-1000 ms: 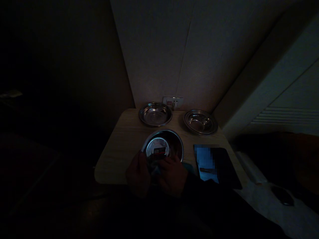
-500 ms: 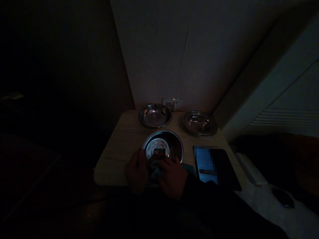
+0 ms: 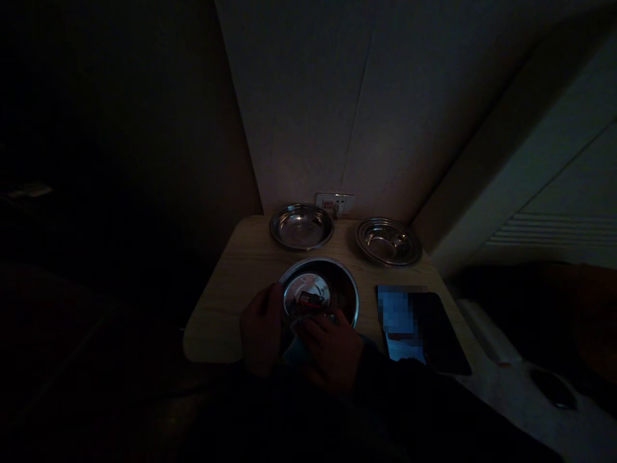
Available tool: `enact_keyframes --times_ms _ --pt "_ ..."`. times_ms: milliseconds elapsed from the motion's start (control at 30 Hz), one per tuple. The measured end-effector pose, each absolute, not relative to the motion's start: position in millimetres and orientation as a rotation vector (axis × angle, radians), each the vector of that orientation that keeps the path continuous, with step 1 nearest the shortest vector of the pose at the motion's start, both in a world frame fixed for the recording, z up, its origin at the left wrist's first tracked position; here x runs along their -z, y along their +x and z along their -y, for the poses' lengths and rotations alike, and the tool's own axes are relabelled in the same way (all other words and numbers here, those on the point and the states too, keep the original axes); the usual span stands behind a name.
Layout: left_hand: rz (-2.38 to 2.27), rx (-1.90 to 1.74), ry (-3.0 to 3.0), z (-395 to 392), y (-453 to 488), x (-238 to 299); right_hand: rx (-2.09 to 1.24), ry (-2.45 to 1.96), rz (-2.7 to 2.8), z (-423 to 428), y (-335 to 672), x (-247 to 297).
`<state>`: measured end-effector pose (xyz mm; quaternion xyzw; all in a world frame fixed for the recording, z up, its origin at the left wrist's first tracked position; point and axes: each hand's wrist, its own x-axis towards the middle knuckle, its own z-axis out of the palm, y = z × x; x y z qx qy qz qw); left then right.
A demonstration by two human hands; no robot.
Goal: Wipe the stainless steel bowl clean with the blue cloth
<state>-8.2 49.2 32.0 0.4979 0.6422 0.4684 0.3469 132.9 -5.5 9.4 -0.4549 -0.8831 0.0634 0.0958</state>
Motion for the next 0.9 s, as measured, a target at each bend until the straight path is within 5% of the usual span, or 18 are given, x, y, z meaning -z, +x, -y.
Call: enact_keyframes --times_ms 400,900 --pt "-1.544 -1.128 1.338 -31.1 -9.5 -17.6 -0.128 -1.525 2.336 -6.0 110.8 -4.3" --pt "-1.767 -1.248 1.330 -35.6 -4.5 -19.6 -0.099 -1.382 2.625 -7.3 138.4 -11.3"
